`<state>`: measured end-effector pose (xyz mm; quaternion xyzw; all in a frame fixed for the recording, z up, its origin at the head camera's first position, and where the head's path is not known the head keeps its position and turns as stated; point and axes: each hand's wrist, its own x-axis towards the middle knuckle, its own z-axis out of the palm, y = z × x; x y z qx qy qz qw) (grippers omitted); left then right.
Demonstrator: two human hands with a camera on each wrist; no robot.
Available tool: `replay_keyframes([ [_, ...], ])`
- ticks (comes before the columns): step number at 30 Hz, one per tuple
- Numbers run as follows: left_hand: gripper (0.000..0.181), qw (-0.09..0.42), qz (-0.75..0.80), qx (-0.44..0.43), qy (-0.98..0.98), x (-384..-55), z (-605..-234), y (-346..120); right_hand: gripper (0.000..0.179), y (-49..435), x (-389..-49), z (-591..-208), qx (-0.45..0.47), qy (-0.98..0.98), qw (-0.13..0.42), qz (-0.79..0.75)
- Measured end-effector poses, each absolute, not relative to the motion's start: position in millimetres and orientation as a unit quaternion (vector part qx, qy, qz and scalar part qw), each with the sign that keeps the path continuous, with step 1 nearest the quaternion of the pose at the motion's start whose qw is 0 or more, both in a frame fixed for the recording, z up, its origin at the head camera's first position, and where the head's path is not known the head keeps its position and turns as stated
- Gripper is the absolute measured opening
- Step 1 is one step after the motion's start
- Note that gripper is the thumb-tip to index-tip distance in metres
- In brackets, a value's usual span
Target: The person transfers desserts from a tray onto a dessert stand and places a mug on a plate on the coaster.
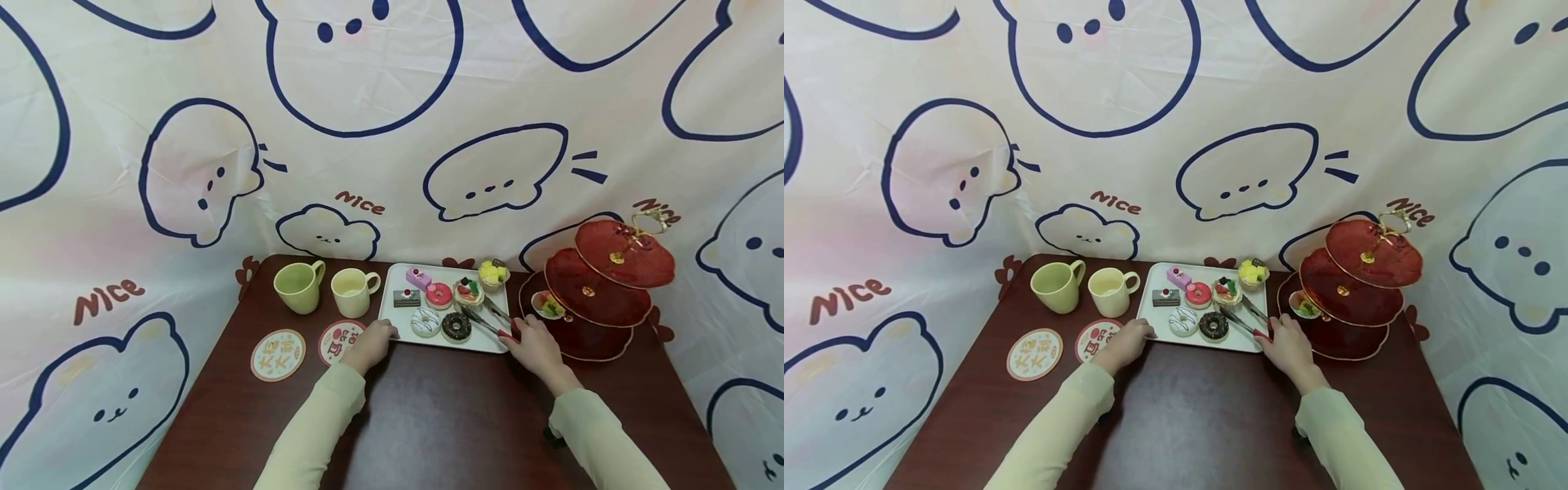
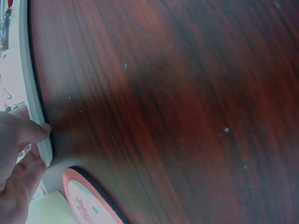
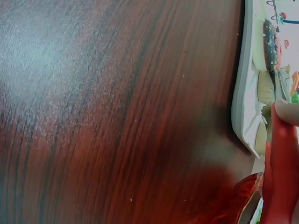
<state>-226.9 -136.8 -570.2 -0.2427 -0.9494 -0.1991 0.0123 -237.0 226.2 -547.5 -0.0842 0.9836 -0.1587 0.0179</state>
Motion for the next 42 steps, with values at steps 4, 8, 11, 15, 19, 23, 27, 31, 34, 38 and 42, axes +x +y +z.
replay_keyframes([
  [4, 0.024, 0.016, -0.197, -0.242, -0.950, -226, -569, -135, 0.066, 226, -238, -549, -0.087, 0.983, 0.014, -0.158],
  [8, 0.023, 0.013, -0.191, -0.234, -0.953, -226, -569, -135, 0.065, 226, -239, -551, -0.090, 0.984, 0.009, -0.156],
  [11, 0.023, 0.010, -0.188, -0.231, -0.955, -225, -571, -135, 0.062, 227, -237, -554, -0.094, 0.983, 0.003, -0.156],
  [15, 0.023, 0.011, -0.189, -0.231, -0.954, -221, -573, -134, 0.061, 229, -231, -557, -0.098, 0.982, -0.004, -0.159],
  [19, 0.024, 0.011, -0.194, -0.227, -0.954, -217, -574, -134, 0.061, 233, -224, -557, -0.100, 0.981, -0.011, -0.164],
  [23, 0.024, 0.016, -0.195, -0.228, -0.954, -216, -573, -133, 0.064, 240, -222, -552, -0.101, 0.980, -0.020, -0.168],
  [27, 0.023, 0.025, -0.195, -0.233, -0.953, -221, -572, -134, 0.063, 247, -223, -545, -0.097, 0.981, -0.025, -0.169],
  [31, 0.022, 0.029, -0.190, -0.240, -0.952, -224, -573, -134, 0.060, 254, -218, -540, -0.092, 0.980, -0.031, -0.173],
  [34, 0.020, 0.032, -0.185, -0.242, -0.952, -225, -573, -133, 0.059, 260, -215, -536, -0.086, 0.979, -0.036, -0.181],
  [38, 0.021, 0.027, -0.187, -0.234, -0.954, -225, -573, -133, 0.060, 268, -212, -533, -0.079, 0.978, -0.037, -0.187],
  [42, 0.022, 0.025, -0.188, -0.231, -0.954, -225, -574, -133, 0.061, 273, -208, -529, -0.077, 0.980, -0.035, -0.182],
])
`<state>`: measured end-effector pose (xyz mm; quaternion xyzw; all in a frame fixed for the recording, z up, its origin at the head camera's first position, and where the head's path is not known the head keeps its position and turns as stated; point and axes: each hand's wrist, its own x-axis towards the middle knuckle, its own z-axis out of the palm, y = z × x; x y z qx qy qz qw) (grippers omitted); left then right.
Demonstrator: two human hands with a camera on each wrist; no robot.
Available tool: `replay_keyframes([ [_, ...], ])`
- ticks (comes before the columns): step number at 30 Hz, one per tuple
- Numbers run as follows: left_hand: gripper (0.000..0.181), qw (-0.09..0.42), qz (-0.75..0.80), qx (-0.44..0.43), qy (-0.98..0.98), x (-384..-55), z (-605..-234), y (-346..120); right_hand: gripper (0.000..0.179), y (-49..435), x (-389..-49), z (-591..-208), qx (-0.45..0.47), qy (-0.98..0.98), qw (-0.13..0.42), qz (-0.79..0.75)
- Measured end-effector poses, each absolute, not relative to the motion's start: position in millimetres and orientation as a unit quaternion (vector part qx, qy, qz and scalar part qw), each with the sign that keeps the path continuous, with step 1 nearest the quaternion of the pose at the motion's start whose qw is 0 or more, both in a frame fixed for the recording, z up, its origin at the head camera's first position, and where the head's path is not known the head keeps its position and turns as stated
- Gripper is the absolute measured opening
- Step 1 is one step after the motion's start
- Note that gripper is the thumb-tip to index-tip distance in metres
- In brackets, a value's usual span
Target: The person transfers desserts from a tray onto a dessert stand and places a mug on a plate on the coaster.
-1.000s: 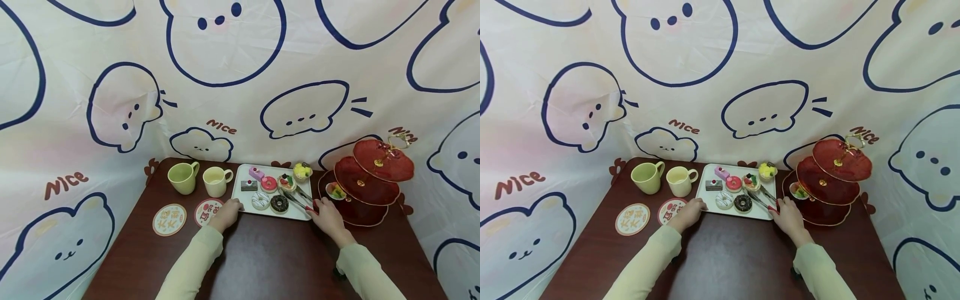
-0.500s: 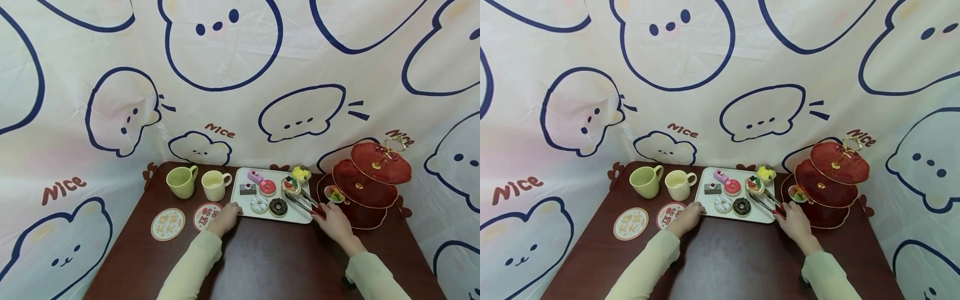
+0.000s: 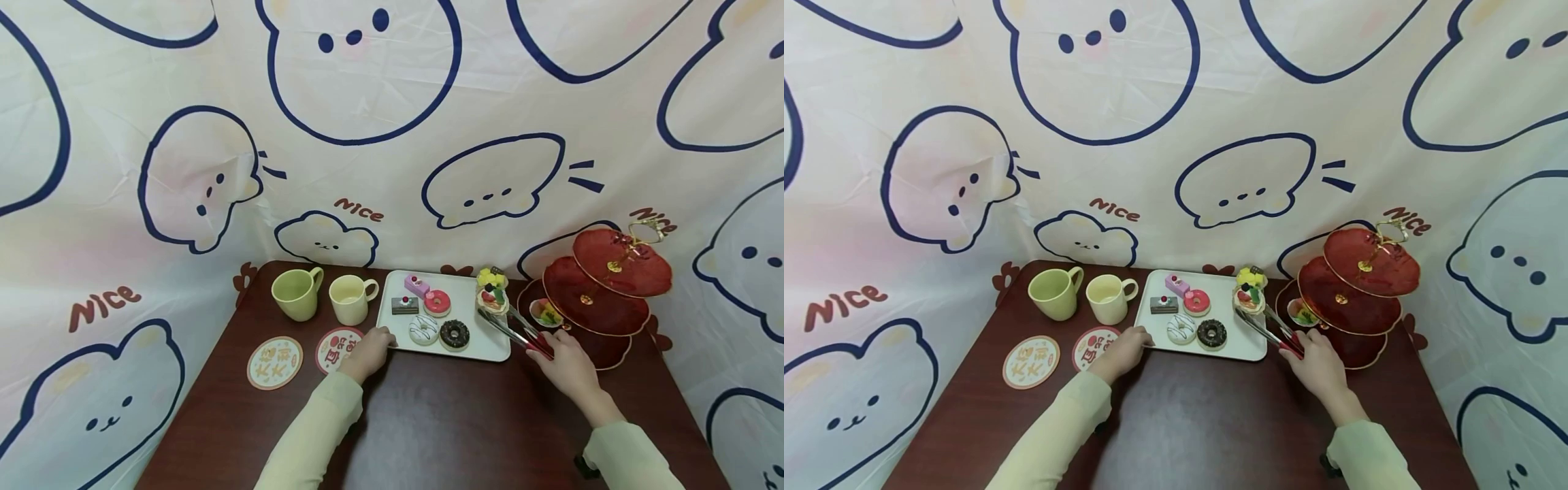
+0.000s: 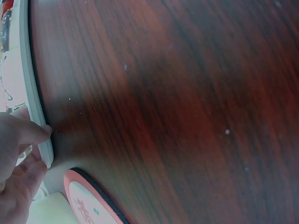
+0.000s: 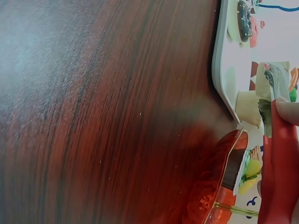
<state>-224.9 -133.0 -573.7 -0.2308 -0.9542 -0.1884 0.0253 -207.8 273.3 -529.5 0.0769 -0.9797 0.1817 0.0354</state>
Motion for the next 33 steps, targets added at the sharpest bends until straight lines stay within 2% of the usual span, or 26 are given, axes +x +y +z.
replay_keyframes([
  [10, 0.024, 0.051, -0.225, -0.267, -0.936, -229, -581, -139, 0.059, 283, -191, -521, 0.095, -0.976, 0.061, 0.184],
  [14, 0.022, 0.033, -0.224, -0.252, -0.941, -226, -573, -135, 0.058, 289, -183, -521, 0.092, -0.977, 0.068, 0.181],
  [33, 0.023, 0.007, -0.211, -0.225, -0.951, -224, -569, -132, 0.059, 319, -160, -522, 0.065, -0.978, 0.101, 0.169],
])
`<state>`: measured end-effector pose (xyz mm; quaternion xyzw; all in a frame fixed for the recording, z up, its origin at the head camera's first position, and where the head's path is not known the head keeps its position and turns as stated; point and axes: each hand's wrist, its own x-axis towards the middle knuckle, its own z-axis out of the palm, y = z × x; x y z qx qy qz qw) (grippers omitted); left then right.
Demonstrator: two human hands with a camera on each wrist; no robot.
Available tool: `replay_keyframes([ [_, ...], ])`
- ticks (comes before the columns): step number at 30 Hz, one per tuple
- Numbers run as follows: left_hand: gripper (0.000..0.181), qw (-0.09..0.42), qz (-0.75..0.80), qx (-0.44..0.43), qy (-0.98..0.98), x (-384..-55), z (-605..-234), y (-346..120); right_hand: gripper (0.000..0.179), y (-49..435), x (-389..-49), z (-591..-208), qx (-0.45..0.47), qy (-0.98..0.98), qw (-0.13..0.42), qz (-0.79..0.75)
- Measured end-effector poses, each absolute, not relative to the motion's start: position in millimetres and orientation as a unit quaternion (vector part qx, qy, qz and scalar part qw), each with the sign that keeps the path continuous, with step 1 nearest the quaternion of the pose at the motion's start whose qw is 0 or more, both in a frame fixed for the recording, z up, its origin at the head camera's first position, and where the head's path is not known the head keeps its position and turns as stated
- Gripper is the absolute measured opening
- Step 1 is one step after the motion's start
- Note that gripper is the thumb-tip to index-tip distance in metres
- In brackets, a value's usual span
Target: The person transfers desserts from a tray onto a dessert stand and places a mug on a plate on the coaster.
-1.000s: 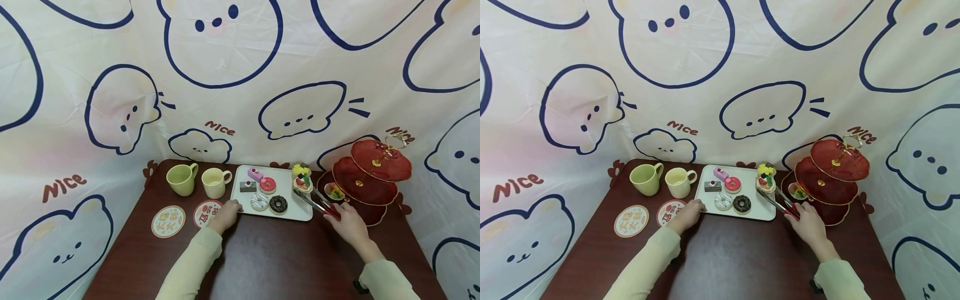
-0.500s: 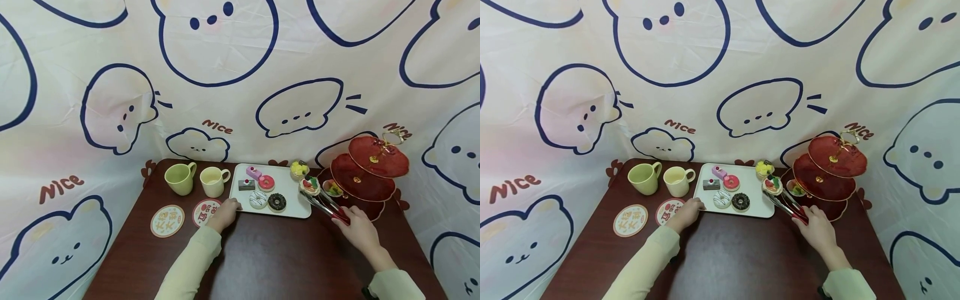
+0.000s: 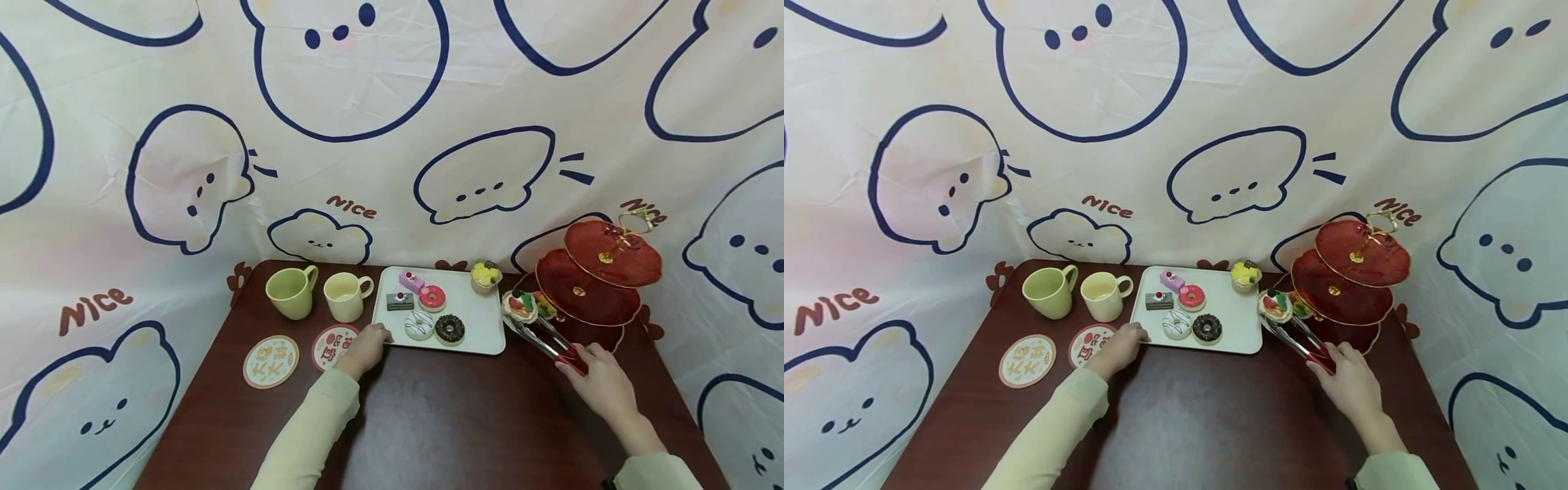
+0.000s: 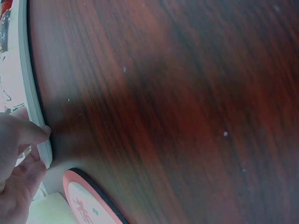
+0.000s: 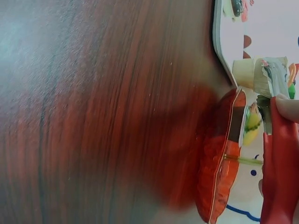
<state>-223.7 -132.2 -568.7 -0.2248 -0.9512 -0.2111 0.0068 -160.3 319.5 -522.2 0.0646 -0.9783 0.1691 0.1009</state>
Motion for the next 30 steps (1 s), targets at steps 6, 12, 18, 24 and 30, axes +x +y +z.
replay_keyframes([
  [6, 0.022, 0.006, -0.215, -0.221, -0.951, -222, -568, -133, 0.060, 330, -155, -521, 0.052, -0.981, 0.095, 0.159],
  [12, 0.021, 0.008, -0.218, -0.222, -0.950, -222, -568, -133, 0.064, 340, -149, -522, 0.030, -0.984, 0.078, 0.160],
  [18, 0.021, 0.010, -0.216, -0.221, -0.951, -223, -570, -132, 0.065, 348, -144, -525, 0.026, -0.984, 0.078, 0.155],
  [24, 0.021, 0.010, -0.219, -0.219, -0.951, -223, -572, -132, 0.064, 355, -136, -525, 0.020, -0.984, 0.083, 0.154],
  [30, 0.021, 0.014, -0.218, -0.222, -0.950, -224, -572, -132, 0.063, 365, -130, -527, 0.018, -0.984, 0.095, 0.151],
])
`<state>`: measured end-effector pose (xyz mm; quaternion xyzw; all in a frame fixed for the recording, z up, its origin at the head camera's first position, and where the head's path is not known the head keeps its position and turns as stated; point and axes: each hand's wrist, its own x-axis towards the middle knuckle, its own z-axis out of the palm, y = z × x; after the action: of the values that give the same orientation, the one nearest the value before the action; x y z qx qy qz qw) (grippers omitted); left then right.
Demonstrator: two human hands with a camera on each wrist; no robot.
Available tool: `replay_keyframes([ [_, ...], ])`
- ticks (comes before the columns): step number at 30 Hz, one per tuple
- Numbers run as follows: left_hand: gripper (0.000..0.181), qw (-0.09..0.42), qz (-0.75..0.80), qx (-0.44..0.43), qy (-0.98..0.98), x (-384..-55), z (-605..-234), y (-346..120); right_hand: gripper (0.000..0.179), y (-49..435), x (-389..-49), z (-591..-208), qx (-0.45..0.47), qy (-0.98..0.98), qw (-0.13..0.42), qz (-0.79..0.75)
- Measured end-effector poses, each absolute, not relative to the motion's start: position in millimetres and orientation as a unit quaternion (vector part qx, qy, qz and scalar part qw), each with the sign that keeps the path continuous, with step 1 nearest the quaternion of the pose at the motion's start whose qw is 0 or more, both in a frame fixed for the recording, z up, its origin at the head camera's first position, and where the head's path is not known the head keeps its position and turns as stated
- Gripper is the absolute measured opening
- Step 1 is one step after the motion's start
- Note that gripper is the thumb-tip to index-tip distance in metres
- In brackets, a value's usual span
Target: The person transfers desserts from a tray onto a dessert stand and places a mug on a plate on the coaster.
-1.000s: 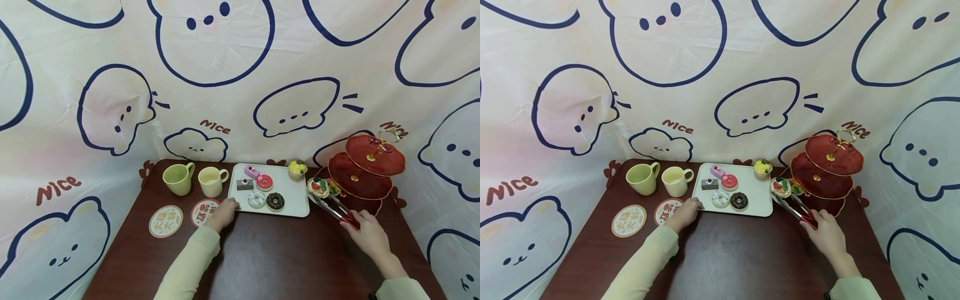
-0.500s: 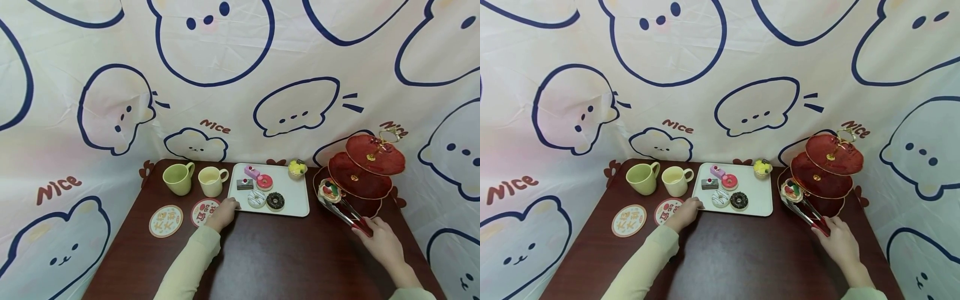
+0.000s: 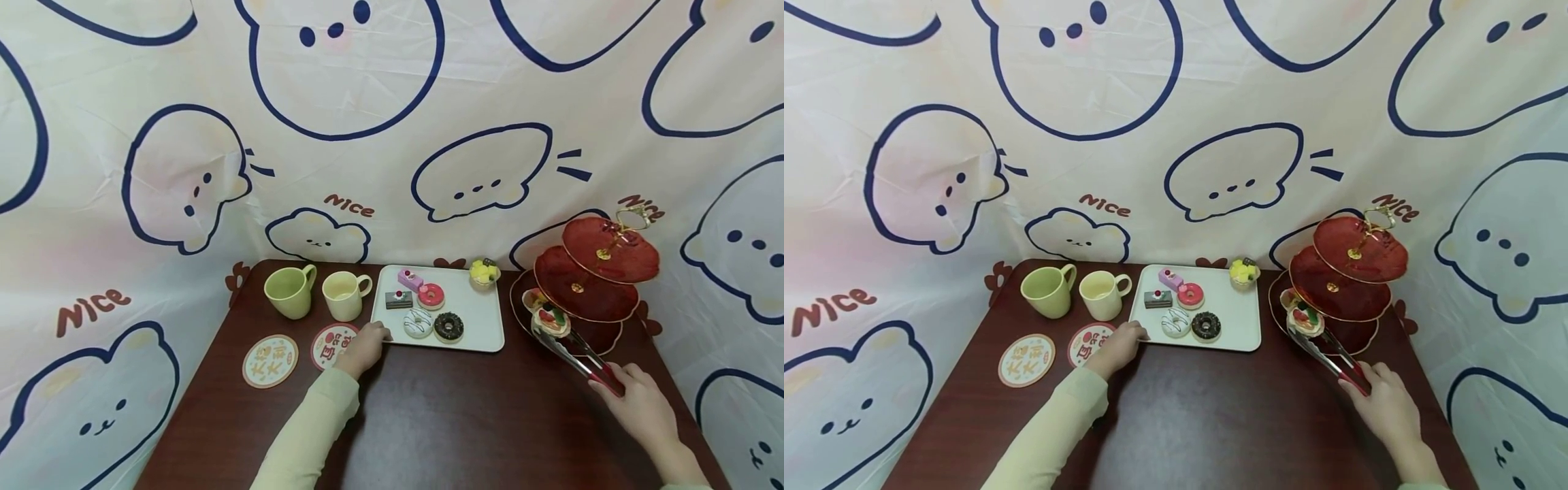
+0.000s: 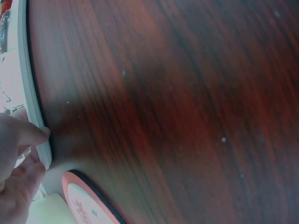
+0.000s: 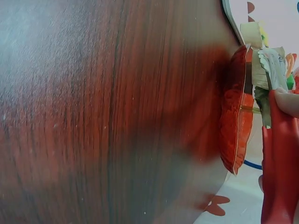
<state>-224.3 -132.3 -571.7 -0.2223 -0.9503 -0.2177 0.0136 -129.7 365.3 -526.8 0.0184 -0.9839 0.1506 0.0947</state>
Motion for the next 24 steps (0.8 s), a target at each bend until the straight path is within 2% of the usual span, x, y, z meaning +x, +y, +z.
replay_keyframes([
  [24, 0.023, 0.004, -0.220, -0.209, -0.953, -225, -571, -131, 0.068, 404, -123, -525, -0.013, -0.985, 0.077, 0.154],
])
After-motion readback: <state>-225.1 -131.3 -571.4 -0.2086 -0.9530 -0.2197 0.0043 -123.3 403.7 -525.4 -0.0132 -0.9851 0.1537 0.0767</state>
